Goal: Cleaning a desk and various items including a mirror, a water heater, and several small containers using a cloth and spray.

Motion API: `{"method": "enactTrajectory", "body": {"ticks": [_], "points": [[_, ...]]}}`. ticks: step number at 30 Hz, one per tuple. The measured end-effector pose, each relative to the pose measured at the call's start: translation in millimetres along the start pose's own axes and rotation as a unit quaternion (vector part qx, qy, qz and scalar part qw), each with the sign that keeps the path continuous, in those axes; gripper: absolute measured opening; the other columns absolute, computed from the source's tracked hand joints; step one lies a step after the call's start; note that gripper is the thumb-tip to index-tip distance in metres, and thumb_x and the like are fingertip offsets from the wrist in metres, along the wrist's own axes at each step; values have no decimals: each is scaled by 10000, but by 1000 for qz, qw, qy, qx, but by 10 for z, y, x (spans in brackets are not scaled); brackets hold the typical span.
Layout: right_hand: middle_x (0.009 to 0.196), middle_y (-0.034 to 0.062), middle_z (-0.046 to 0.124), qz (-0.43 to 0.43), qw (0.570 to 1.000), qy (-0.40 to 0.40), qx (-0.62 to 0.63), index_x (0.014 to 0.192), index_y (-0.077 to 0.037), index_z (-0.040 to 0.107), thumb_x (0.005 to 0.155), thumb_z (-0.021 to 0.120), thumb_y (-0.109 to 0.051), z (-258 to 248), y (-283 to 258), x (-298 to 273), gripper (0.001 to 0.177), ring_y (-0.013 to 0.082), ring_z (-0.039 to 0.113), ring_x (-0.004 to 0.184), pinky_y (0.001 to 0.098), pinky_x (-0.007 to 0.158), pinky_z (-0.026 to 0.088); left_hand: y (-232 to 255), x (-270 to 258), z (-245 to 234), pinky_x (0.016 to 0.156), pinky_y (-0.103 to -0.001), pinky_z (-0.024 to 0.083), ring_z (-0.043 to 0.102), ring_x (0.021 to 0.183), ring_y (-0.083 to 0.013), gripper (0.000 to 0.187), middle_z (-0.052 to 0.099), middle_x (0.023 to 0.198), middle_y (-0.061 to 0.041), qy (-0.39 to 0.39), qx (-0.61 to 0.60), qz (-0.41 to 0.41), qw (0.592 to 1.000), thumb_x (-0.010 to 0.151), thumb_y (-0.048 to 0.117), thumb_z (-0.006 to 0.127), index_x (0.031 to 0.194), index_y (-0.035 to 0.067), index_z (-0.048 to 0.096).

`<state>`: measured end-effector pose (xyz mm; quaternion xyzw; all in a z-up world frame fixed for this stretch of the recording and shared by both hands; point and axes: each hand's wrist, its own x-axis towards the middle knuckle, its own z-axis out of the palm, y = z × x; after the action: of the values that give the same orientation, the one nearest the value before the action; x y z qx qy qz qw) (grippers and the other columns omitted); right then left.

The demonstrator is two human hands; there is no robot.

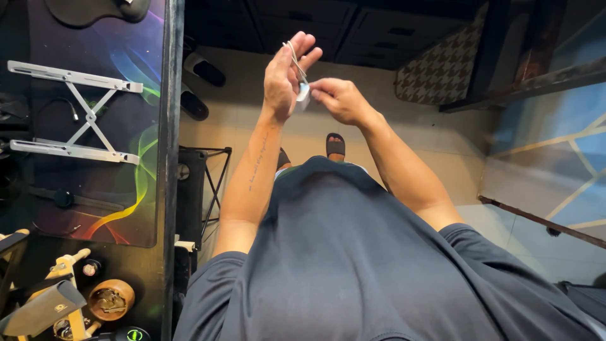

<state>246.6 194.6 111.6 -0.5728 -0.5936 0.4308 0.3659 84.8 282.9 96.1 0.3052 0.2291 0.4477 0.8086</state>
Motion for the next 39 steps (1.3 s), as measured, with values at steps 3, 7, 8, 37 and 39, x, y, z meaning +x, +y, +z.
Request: {"method": "enactTrajectory", "body": {"ticks": [3,7,8,37,39], "points": [[902,107,758,13,997,-63,-49,1132,-35,731,985,666,-167,-62,-205,-76,208,180,699,766,321,709,550,-139,63,-168,1149,-384,515,653,1311,-272,601,494,1539,-208,-13,206,72,976,1147,339,415,1552,-101,357],[929,128,752,-100,987,-82,-100,1061,-15,747,968,727,-151,-341,-276,-29,166,197,697,791,327,724,553,-8,-78,19,809,-321,619,775,878,-233,580,700,1295,-229,-6,419,38,907,1075,363,432,1481,-46,490],[934,126,748,-133,984,-59,-101,1044,-12,744,975,734,-130,-434,-291,2,137,199,694,804,324,729,550,-3,-105,31,738,-293,615,757,832,-199,553,716,1251,-215,-32,394,19,918,1092,362,436,1467,-38,504],[1053,130,672,-294,946,59,-121,1022,-74,728,869,863,-118,-358,-519,144,208,205,689,830,321,686,570,53,-134,18,640,-286,493,583,711,-121,703,660,821,-26,-99,310,-111,939,1043,597,354,1116,-4,712],[899,65,705,-152,985,43,-74,1081,-7,723,818,892,-110,-349,-472,144,329,177,577,642,304,570,482,-66,-91,-200,585,-314,388,478,641,-152,841,489,657,-31,-116,352,-148,917,1137,693,355,817,-53,575]]}}
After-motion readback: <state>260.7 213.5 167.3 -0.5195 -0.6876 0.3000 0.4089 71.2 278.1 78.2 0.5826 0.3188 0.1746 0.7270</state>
